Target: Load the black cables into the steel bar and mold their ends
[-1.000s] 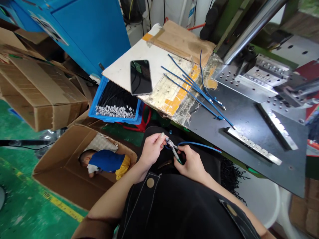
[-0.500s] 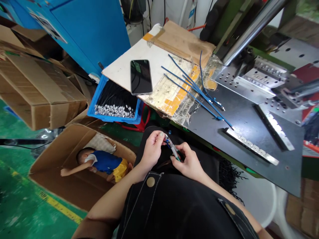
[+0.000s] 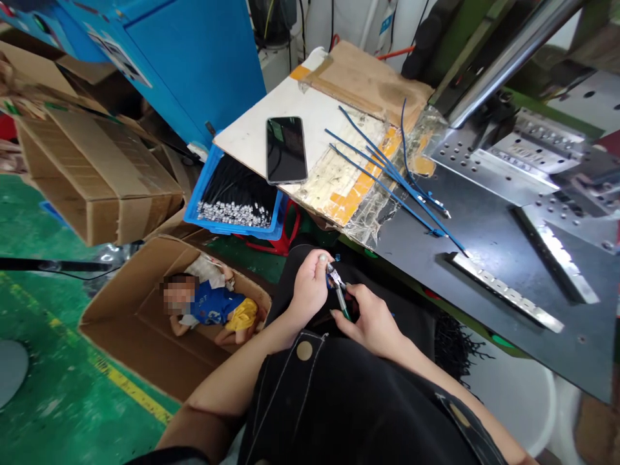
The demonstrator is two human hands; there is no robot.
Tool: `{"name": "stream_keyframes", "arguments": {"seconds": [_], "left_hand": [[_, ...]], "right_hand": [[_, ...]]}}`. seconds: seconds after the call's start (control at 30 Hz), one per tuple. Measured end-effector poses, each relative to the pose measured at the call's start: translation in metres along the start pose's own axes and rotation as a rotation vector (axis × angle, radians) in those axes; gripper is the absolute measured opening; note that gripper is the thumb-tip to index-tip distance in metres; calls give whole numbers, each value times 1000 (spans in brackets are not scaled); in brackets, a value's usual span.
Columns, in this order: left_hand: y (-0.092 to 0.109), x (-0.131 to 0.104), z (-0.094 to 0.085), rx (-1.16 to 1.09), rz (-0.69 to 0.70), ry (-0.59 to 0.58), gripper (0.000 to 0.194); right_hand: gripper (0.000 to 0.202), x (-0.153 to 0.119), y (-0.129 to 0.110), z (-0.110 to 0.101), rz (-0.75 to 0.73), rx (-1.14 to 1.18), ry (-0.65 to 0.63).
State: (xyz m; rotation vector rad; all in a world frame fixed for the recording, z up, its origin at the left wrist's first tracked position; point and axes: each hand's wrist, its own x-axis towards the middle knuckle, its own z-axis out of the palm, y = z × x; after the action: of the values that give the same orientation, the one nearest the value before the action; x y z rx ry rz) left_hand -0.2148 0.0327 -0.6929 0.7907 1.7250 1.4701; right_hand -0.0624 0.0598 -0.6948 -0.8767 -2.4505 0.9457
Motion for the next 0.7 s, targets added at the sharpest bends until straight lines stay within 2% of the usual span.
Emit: {"name": "stream_keyframes", "arguments": {"seconds": [0.1, 0.17, 0.27, 0.33, 0.43, 0.53, 0.6, 0.7], "left_hand": [[-2, 2, -2, -439, -236, -164, 24], [0, 2, -9, -648, -401, -283, 23], [9, 2, -29, -764, -568, -395, 19], [17, 5, -47, -766, -574, -373, 20], [40, 20, -69, -645, -414, -286, 30], [74, 43, -68, -462, -168, -294, 27], [100, 58, -49, -265, 9, -346, 25], [130, 77, 4, 217, 247, -469, 25]], "right_hand": [[31, -3, 6, -5, 49, 151, -26], [28, -5, 11, -12, 79, 258, -63], [22, -5, 18, -23, 121, 354, -101], [28, -2, 22, -28, 140, 277, -72], [49, 3, 25, -32, 171, -33, -18], [59, 6, 26, -30, 213, -133, -2], [61, 5, 26, -30, 204, -61, 21], [60, 2, 27, -30, 160, 68, 108]]}}
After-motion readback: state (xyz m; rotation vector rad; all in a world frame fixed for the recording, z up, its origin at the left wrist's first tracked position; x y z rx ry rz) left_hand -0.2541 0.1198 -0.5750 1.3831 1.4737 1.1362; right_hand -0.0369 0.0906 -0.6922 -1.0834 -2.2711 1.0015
